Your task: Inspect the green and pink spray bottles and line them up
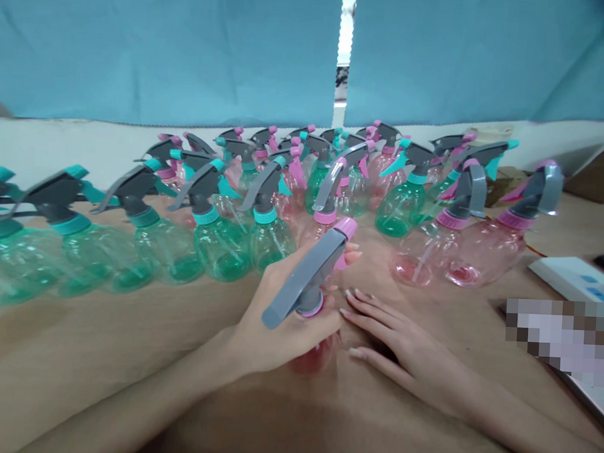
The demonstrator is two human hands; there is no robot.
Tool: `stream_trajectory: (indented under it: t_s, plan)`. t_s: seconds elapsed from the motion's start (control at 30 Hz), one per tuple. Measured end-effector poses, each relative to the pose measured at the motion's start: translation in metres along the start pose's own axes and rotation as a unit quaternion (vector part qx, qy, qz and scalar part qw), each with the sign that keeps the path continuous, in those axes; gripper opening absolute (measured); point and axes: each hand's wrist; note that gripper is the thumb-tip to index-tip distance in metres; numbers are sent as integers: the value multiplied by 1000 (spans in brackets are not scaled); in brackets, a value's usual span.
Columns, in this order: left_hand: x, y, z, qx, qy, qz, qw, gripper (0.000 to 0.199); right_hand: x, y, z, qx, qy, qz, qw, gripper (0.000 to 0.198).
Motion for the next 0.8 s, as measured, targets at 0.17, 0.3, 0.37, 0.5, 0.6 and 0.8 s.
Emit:
stream_trajectory:
  t_s: [0.17, 0.3, 0.37, 0.5, 0.6, 0.8]
  plan:
    - [0, 0, -3, 13, 8, 4, 1000, 48, 0, 0, 0, -17, 3, 9, 1000, 53]
    - [1, 0, -5, 19, 17, 3, 1000, 46, 0, 0, 0, -28, -1, 20, 999, 52]
    - [0, 0, -5, 16, 16, 3, 1000, 47, 0, 0, 1, -32, -2, 23, 999, 52]
    - [1, -2, 0, -15, 16, 10, 1000, 44, 1, -1, 1, -40, 1, 23, 999, 53]
    - [1, -5, 5, -65, 17, 14, 998, 32, 1, 0, 1, -51, 0, 28, 998, 52]
    - [0, -7, 12, -85, 15, 29, 996, 15, 0, 1, 3, -53, -6, 32, 998, 52]
Point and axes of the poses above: each hand's wrist, its own x-axis away from the middle knuckle, its own y-axis out of the palm, z = x × y, and after that the axes turned 10 degrees about z, right-handed
